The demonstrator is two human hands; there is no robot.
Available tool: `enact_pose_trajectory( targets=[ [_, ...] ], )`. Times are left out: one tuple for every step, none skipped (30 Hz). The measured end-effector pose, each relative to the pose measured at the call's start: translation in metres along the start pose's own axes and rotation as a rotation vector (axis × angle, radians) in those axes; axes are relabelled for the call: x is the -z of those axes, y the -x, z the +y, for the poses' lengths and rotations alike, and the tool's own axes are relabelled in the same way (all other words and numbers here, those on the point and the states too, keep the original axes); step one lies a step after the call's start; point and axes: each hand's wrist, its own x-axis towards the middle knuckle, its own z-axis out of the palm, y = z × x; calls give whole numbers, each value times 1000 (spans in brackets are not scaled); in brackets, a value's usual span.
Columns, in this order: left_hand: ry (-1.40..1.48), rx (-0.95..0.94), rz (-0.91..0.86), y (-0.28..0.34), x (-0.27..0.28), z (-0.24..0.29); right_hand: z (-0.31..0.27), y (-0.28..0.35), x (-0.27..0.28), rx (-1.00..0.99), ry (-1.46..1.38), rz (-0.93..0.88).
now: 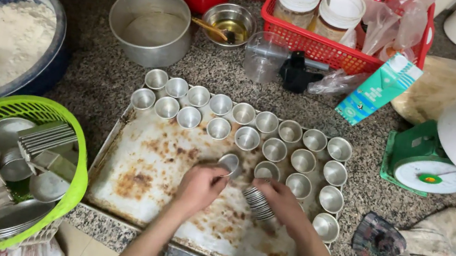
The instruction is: Organizing small metal baking molds from a basket onto a large rectangular baking tray.
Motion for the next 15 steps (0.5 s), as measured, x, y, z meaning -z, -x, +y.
enact_pose_trajectory(
  targets=[
    [-159,-81,20,-3,0,6,8,-6,1,-14,-60,30],
    [-317,-163,38,-5,-2,13,17,-9,1,-29,-119,62],
    [-314,-161,39,-10,-12,4,-10,15,1,-30,-116,62],
    [-424,-235,71,-16,-22,-4,-38,39,2,-60,-188,74],
    [-533,-308,104,-22,-32,-12,-65,63,2,-90,-260,85],
    [-531,-308,103,-24,-37,-16,-67,67,4,-91,-259,87],
    [-548,-324,121,-26,-42,-21,-69,71,6,-102,-289,73],
    [-565,-340,138,-28,-47,-25,-71,75,8,-112,-319,59],
    [-564,-341,137,-31,-50,-28,-76,81,8,-113,-319,60],
    [-581,-356,127,-34,-51,-32,-82,87,8,-114,-340,60],
    [-598,-371,117,-37,-53,-35,-87,93,8,-116,-361,61],
    [-598,-370,116,-38,-54,-36,-86,92,8,-117,-360,60],
    [-602,-373,118,-39,-55,-37,-84,91,7,-118,-370,52],
    [-607,-377,120,-41,-56,-38,-82,90,7,-119,-380,45],
    [-607,-376,120,-38,-53,-34,-90,95,5,-119,-380,44]
  ],
)
